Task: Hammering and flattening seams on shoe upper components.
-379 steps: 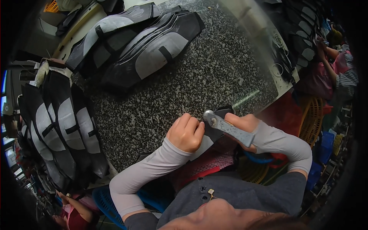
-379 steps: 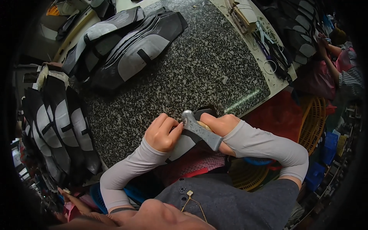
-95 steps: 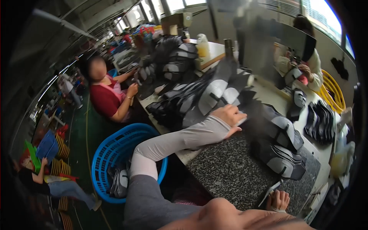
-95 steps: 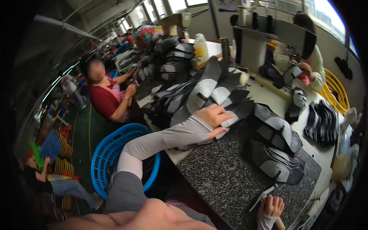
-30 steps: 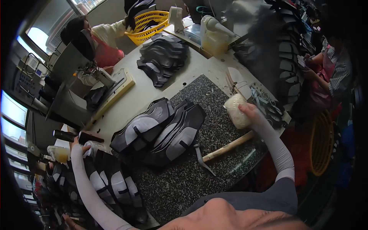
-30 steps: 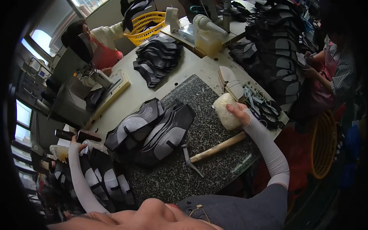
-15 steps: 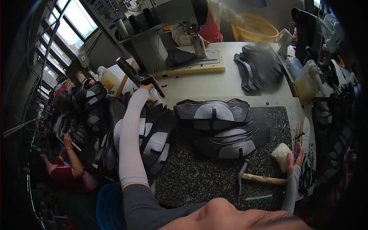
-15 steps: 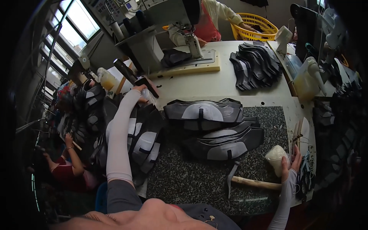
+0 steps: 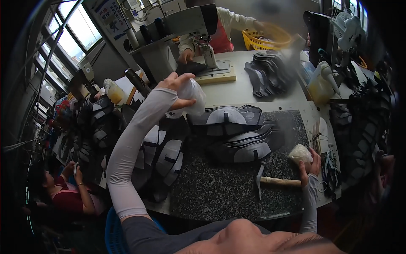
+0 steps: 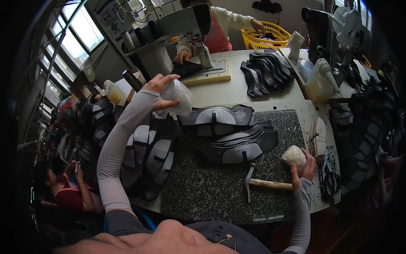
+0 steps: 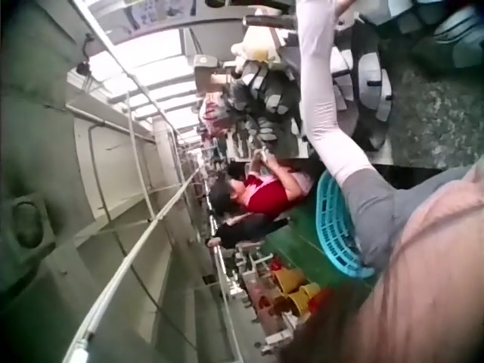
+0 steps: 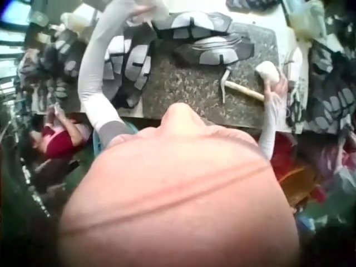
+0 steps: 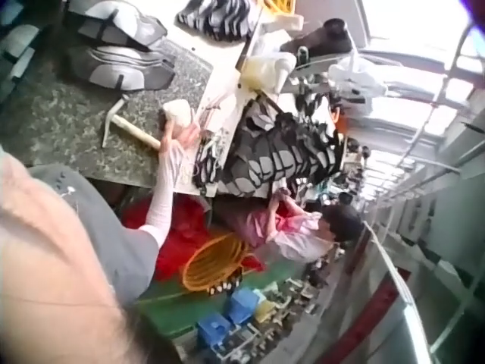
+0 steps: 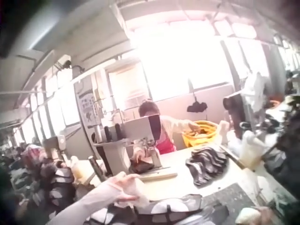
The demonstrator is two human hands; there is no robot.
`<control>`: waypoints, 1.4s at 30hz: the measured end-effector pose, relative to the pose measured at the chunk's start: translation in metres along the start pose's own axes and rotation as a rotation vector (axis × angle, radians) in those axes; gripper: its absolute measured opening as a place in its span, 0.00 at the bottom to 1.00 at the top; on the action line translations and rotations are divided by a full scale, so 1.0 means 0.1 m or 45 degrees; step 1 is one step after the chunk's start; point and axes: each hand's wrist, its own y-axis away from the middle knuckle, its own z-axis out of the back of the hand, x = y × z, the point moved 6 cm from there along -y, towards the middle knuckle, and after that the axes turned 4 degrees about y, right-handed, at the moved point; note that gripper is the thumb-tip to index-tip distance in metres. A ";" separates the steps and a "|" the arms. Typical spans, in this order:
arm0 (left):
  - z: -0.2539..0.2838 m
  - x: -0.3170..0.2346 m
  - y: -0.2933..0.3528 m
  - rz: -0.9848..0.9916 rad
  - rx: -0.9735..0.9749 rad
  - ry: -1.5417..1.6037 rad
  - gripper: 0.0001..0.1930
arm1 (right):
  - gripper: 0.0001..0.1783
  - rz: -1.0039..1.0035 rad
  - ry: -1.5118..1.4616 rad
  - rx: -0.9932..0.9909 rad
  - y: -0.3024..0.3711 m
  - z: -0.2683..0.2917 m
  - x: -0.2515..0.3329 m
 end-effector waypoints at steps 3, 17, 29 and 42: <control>-0.28 -0.68 0.55 -0.202 0.053 0.055 0.38 | 0.28 -0.009 -0.393 0.140 0.18 -0.12 0.51; -1.50 -1.56 1.85 0.032 0.193 0.438 0.46 | 0.17 0.179 -0.777 0.646 1.19 -0.89 1.26; -1.34 -0.72 2.66 0.221 -0.672 1.667 0.20 | 0.16 0.966 -0.348 0.106 1.46 -0.51 2.26; -2.05 -0.63 2.84 0.253 -0.866 1.768 0.08 | 0.11 0.924 -0.443 0.047 1.49 -0.49 2.40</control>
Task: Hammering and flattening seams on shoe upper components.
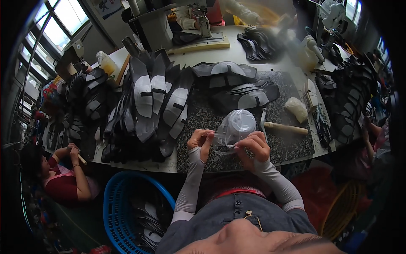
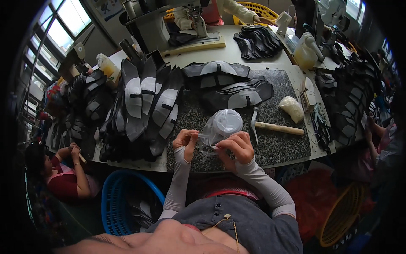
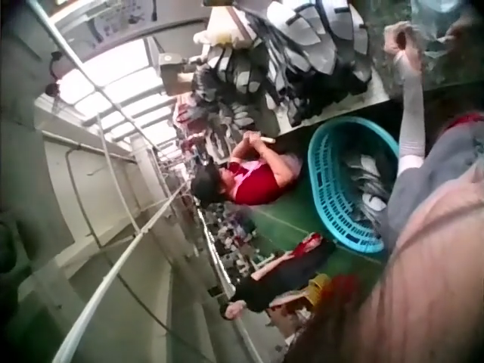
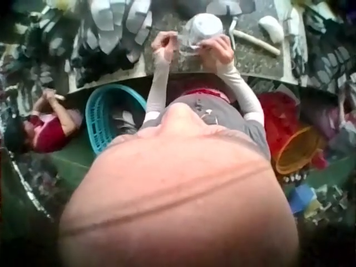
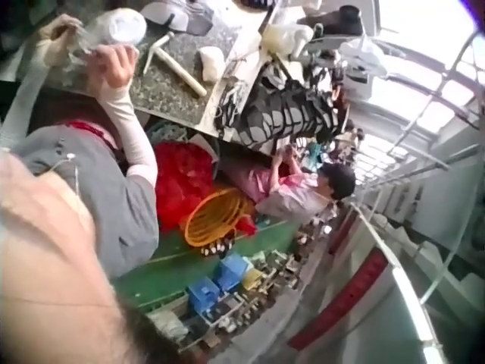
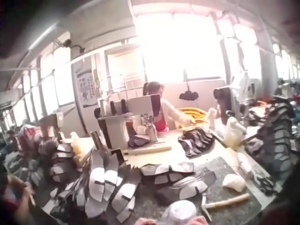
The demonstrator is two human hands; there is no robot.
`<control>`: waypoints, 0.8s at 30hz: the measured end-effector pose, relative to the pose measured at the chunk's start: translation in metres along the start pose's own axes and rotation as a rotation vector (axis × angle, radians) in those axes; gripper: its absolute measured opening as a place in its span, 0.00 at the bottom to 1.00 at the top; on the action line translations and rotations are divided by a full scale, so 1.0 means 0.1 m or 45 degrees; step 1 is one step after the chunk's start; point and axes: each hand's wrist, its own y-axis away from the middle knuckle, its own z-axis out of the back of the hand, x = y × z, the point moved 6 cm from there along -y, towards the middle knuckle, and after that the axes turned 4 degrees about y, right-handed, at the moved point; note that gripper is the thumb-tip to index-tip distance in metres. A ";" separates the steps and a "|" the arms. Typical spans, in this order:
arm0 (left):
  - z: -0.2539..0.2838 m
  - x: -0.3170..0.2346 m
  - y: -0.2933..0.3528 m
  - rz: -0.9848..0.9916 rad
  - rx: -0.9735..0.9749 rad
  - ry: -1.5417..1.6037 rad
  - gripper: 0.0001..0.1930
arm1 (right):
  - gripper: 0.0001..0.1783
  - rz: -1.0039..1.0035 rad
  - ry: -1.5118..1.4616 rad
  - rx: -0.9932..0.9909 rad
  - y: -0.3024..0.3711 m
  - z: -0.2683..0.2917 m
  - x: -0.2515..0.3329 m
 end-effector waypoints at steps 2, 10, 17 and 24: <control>0.21 -0.28 -0.09 -0.049 -0.185 0.134 0.10 | 0.10 -0.092 -0.072 -0.071 0.04 0.10 -0.04; 0.69 -0.74 0.03 -0.085 -0.341 0.575 0.10 | 0.14 -0.896 -0.904 0.459 0.27 -0.36 -0.15; 0.65 -0.45 0.47 0.221 -0.252 0.680 0.08 | 0.18 -0.875 -0.831 0.397 0.37 -0.33 -0.20; 0.26 -0.46 1.20 0.814 1.034 -0.293 0.12 | 0.17 -0.482 -0.592 0.572 0.82 0.05 -0.08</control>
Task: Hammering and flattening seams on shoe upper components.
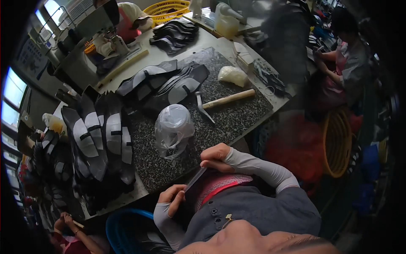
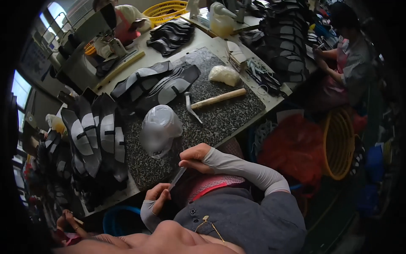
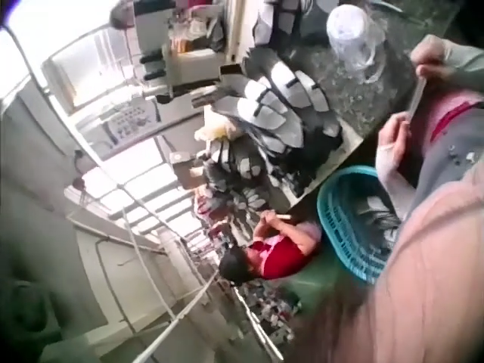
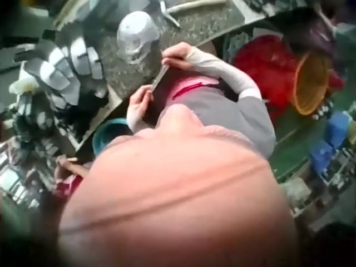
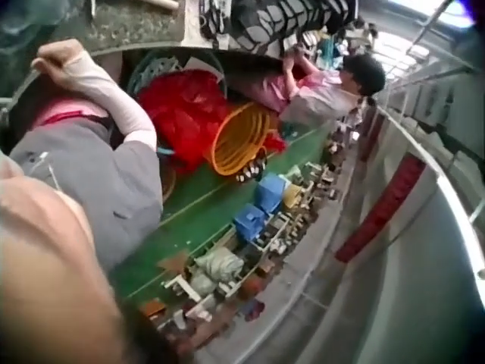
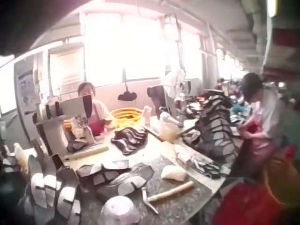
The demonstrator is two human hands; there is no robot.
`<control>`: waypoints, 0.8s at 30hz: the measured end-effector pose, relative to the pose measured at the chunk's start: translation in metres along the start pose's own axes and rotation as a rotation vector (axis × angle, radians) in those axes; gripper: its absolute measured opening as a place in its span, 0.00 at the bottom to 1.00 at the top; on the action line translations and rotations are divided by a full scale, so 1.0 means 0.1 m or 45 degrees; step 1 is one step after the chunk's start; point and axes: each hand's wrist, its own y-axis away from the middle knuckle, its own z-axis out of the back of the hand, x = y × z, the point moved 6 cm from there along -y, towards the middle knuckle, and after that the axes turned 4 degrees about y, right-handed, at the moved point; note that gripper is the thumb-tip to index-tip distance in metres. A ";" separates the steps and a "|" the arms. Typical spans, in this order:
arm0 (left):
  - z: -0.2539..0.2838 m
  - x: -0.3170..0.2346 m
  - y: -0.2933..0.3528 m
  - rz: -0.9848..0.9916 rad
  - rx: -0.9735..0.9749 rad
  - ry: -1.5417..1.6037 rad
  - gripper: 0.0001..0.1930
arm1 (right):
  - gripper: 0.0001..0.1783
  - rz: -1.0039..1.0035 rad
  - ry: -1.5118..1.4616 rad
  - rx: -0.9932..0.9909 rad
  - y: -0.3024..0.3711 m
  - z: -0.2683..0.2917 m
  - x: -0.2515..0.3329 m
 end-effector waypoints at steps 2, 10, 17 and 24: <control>-0.40 -0.14 -0.16 -0.058 0.256 -0.208 0.12 | 0.17 0.050 0.088 0.035 0.14 -0.09 -0.01; -0.95 0.20 -0.55 -0.143 0.091 0.808 0.17 | 0.21 -0.113 -1.218 -1.443 0.85 0.67 -0.55; -0.81 0.21 -0.64 -0.207 -0.029 0.887 0.20 | 0.13 -0.521 0.311 -1.253 1.92 0.94 -0.93; -0.83 -0.07 -0.74 -0.409 0.023 0.926 0.15 | 0.08 -0.688 0.408 -0.461 1.94 0.23 -1.17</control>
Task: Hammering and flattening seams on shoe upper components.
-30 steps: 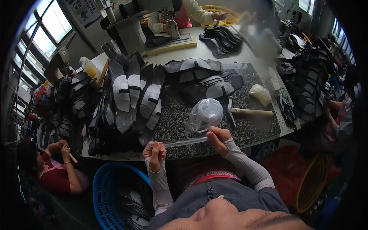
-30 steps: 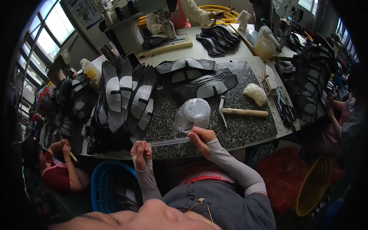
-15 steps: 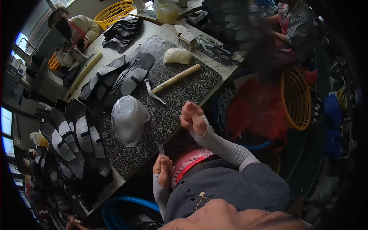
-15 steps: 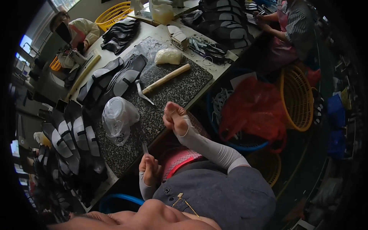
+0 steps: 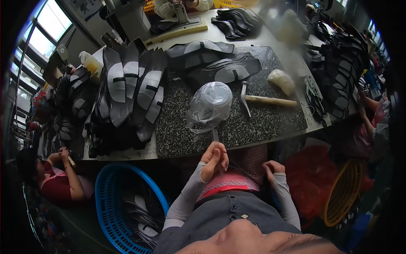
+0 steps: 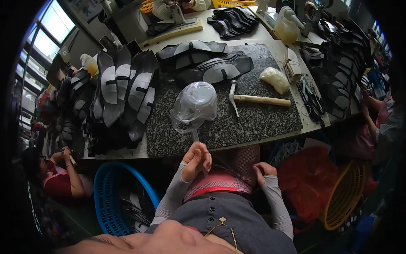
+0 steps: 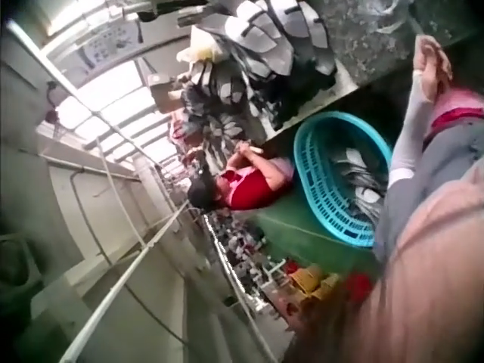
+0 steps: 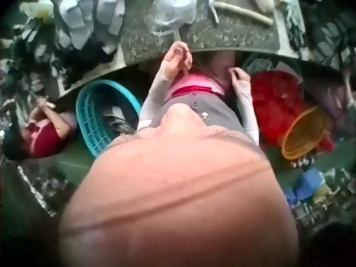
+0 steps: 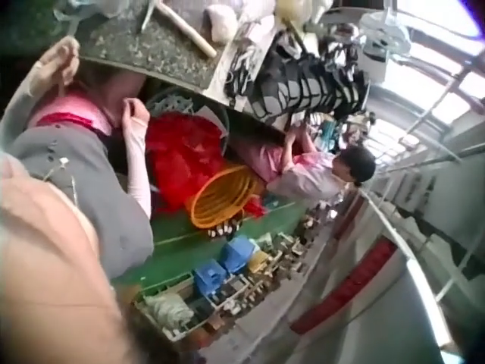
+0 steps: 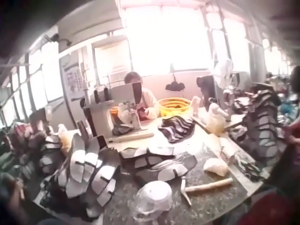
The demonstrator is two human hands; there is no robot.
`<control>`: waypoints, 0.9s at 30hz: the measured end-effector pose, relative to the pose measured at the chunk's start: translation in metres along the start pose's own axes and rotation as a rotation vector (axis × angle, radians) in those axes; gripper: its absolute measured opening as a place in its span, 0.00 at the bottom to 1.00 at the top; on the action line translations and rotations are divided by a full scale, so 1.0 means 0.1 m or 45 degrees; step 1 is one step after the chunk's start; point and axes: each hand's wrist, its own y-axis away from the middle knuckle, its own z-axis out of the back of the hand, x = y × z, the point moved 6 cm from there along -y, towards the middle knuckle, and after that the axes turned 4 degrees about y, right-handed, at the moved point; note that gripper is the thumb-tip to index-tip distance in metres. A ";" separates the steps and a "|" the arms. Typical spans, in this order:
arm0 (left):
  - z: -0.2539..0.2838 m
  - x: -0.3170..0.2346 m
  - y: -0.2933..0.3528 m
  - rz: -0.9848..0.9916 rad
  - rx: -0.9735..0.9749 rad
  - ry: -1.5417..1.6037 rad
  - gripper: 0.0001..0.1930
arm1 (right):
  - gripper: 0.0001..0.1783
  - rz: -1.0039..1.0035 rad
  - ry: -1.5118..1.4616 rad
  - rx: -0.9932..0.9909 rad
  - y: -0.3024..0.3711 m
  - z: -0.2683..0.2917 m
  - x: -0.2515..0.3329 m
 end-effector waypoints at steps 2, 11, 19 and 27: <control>-0.11 -0.01 -0.06 0.023 0.036 0.046 0.14 | 0.11 -0.147 -0.063 0.013 -0.11 0.02 0.50; -0.14 -0.29 -0.16 -0.335 -0.302 -0.172 0.18 | 0.18 0.106 -0.986 0.690 -0.41 -0.82 1.39; -0.07 -0.15 -0.31 -0.533 -0.310 -0.277 0.20 | 0.21 0.026 -1.061 0.484 -0.43 -0.93 1.37; -0.18 0.02 -0.28 -0.404 -0.222 -0.202 0.22 | 0.21 0.025 -1.180 0.251 -0.42 -0.88 1.42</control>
